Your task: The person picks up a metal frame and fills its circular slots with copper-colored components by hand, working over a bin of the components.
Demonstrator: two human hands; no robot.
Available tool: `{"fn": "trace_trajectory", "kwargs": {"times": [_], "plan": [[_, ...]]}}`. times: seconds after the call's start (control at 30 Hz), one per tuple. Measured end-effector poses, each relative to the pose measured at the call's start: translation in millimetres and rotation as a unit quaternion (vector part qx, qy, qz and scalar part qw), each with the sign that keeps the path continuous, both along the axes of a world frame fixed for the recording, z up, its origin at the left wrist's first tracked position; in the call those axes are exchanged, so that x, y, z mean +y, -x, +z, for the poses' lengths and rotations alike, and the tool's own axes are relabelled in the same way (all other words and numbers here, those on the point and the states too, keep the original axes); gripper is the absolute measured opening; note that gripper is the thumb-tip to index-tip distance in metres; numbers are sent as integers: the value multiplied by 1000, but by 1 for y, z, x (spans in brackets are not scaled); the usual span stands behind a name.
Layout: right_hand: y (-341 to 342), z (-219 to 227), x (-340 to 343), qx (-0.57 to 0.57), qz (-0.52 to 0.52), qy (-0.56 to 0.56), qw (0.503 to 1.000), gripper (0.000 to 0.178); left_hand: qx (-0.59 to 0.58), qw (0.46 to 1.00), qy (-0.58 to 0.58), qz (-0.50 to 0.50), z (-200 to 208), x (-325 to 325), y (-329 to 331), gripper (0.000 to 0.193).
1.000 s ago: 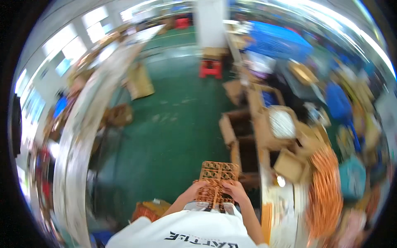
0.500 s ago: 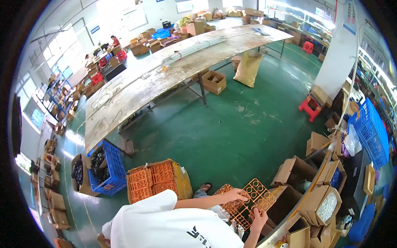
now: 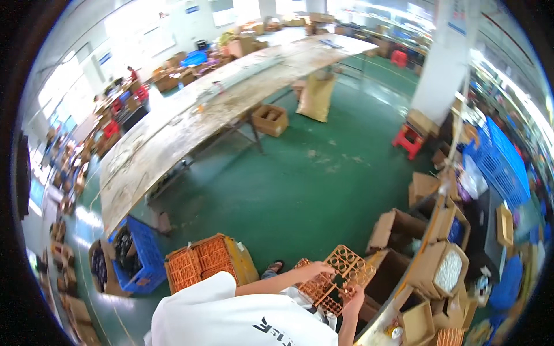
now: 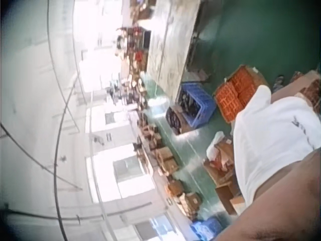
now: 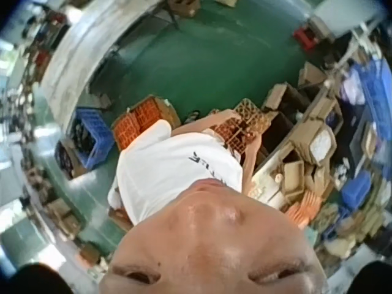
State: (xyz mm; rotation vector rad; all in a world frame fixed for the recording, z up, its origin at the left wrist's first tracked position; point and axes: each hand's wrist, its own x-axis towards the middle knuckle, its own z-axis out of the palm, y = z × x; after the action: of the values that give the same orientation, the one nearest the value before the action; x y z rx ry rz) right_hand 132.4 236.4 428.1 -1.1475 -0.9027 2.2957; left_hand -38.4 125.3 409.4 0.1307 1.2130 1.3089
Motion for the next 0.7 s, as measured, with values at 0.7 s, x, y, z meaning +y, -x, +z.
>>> {"fn": "trace_trajectory", "kwargs": {"times": [0.7], "plan": [[-8,-3,-9,7,72,10,997,17,79,996,41,-31,4,1,-3,22]]}}
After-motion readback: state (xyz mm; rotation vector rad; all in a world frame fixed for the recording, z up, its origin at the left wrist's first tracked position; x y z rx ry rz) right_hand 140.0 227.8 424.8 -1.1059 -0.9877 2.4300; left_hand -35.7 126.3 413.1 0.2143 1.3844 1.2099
